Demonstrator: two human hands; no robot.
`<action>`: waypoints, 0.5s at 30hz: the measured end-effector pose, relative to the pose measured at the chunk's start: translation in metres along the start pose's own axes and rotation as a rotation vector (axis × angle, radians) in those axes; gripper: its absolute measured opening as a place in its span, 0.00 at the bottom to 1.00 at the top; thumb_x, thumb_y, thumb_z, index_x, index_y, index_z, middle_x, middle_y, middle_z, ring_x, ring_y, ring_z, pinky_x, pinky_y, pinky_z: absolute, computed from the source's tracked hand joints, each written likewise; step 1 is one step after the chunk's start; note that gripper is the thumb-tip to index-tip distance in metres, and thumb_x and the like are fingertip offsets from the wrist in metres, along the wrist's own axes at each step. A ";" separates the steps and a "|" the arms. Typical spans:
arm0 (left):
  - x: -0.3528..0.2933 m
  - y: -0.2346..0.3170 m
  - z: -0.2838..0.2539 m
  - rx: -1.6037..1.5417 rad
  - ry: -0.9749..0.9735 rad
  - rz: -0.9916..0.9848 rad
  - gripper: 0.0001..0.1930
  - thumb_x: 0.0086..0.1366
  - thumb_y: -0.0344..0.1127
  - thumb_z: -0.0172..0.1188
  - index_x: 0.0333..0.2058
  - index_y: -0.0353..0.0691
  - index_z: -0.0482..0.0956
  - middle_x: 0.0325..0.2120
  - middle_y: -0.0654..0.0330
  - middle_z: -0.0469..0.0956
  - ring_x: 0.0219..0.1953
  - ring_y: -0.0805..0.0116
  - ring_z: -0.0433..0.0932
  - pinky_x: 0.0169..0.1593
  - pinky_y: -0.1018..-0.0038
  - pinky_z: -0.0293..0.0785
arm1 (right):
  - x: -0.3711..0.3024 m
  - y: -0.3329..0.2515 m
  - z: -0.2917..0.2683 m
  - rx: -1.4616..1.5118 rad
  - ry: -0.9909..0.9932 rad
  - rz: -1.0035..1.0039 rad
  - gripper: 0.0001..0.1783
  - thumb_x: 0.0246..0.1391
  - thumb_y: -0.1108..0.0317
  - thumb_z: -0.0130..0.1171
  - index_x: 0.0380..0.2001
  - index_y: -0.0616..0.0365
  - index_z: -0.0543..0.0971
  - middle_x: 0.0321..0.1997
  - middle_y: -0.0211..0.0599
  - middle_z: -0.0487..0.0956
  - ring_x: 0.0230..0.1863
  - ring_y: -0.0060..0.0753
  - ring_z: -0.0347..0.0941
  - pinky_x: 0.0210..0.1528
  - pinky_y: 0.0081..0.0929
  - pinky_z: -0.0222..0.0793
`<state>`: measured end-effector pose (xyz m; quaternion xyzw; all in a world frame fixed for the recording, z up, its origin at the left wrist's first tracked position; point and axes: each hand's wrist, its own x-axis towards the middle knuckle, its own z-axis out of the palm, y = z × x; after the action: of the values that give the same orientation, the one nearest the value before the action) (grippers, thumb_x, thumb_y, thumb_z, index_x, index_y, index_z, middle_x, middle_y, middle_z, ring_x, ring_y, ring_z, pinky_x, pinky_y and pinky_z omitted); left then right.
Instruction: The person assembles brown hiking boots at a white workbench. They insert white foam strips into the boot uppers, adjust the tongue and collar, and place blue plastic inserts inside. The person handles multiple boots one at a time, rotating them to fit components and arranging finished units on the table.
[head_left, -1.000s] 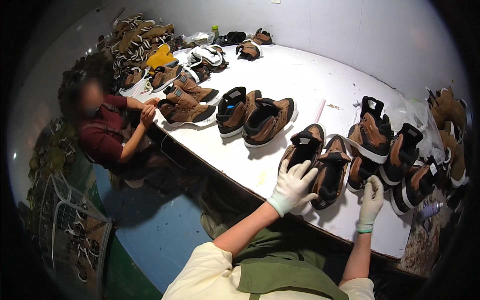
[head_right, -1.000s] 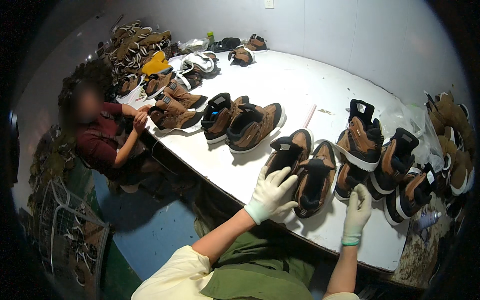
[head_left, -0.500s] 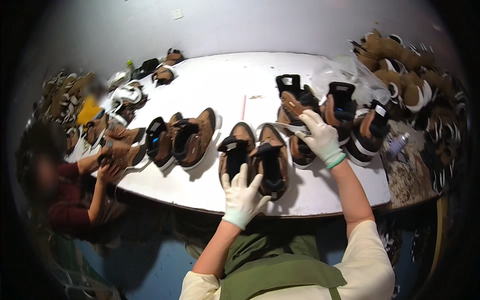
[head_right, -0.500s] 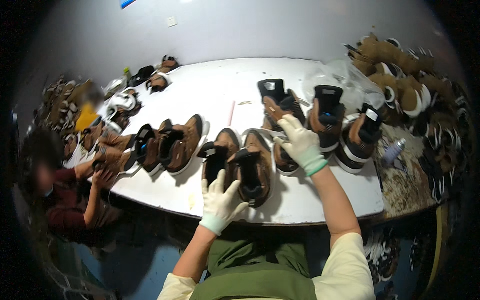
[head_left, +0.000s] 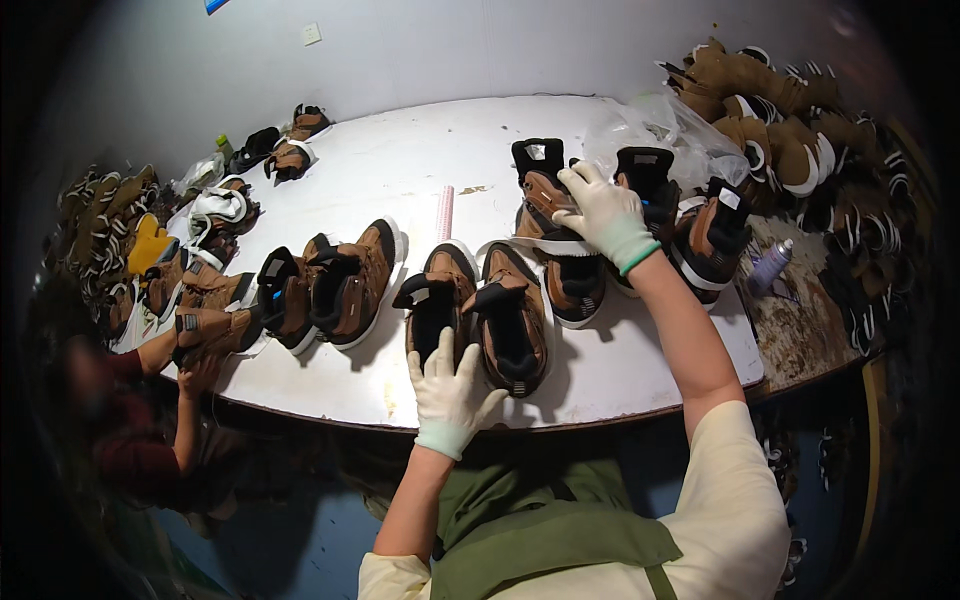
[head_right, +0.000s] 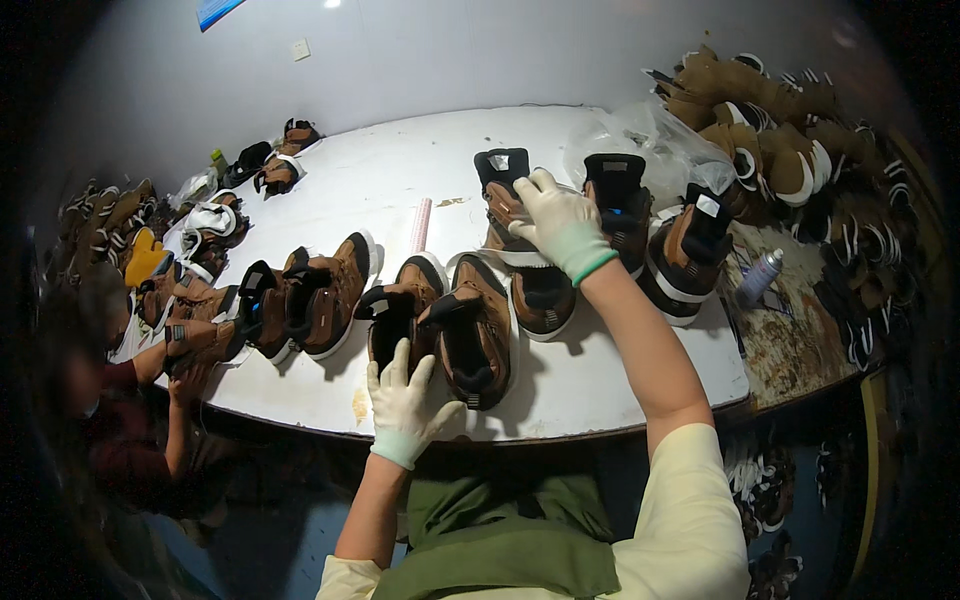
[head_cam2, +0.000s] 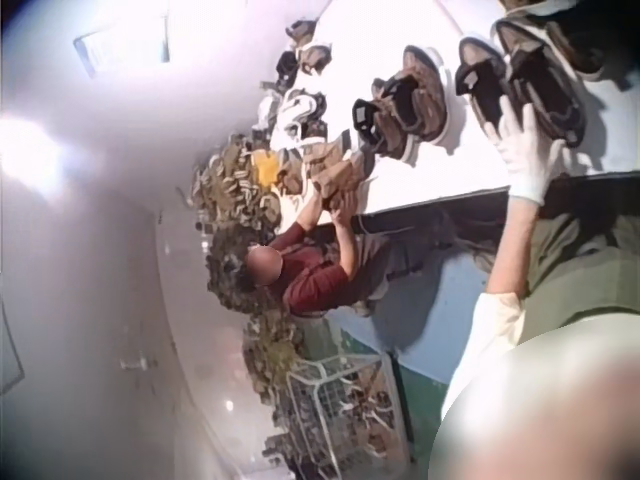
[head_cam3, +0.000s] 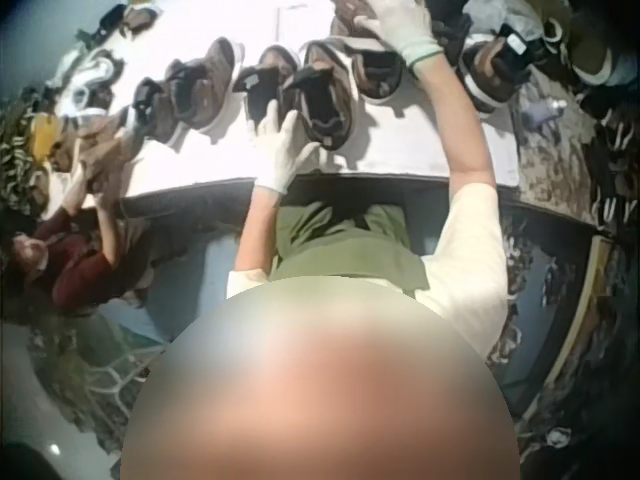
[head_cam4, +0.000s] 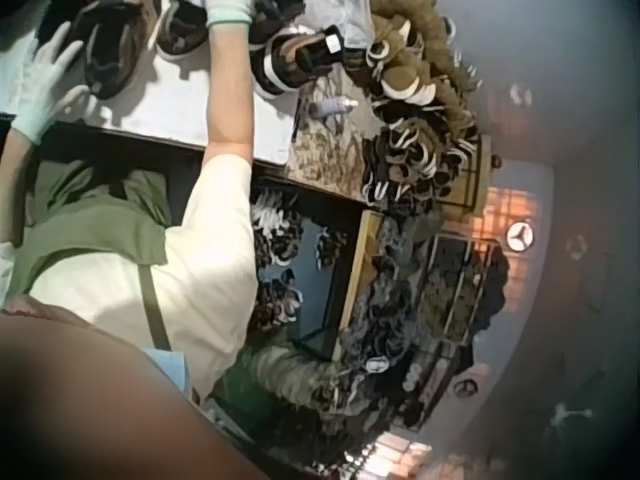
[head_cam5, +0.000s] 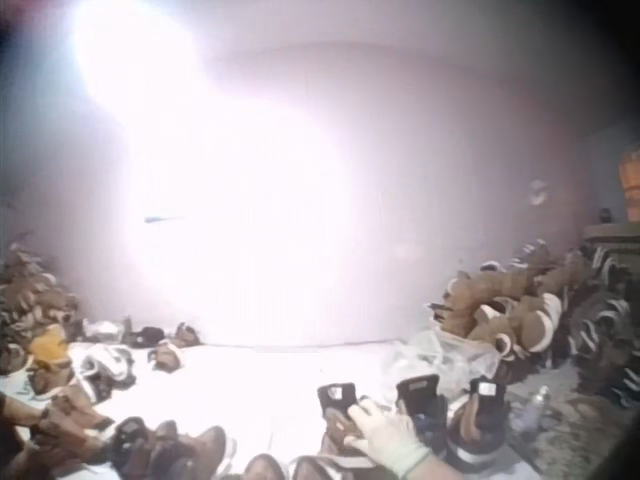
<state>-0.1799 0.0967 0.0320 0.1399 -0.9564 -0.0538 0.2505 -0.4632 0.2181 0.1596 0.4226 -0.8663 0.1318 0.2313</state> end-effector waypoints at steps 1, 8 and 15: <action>0.000 -0.003 0.001 -0.014 0.008 0.003 0.39 0.48 0.58 0.71 0.56 0.45 0.72 0.63 0.43 0.61 0.58 0.49 0.67 0.67 0.46 0.48 | 0.003 0.005 0.001 0.006 -0.031 0.001 0.31 0.46 0.50 0.68 0.52 0.49 0.74 0.59 0.32 0.73 0.45 0.44 0.79 0.46 0.39 0.76; 0.003 -0.004 0.008 -0.002 0.050 0.038 0.38 0.47 0.55 0.72 0.54 0.44 0.73 0.63 0.44 0.61 0.58 0.51 0.66 0.67 0.49 0.49 | 0.008 0.025 -0.007 0.138 -0.134 -0.013 0.26 0.44 0.46 0.67 0.38 0.56 0.78 0.40 0.44 0.79 0.44 0.48 0.77 0.46 0.39 0.72; 0.000 -0.012 0.009 -0.027 0.051 0.045 0.35 0.49 0.53 0.71 0.54 0.44 0.73 0.63 0.43 0.62 0.57 0.50 0.68 0.66 0.48 0.49 | -0.012 -0.007 -0.031 0.037 0.057 0.103 0.25 0.47 0.43 0.64 0.32 0.54 0.77 0.34 0.40 0.79 0.33 0.47 0.80 0.35 0.43 0.77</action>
<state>-0.1816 0.0858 0.0221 0.1162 -0.9518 -0.0575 0.2780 -0.4422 0.2355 0.1799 0.3776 -0.8774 0.1714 0.2411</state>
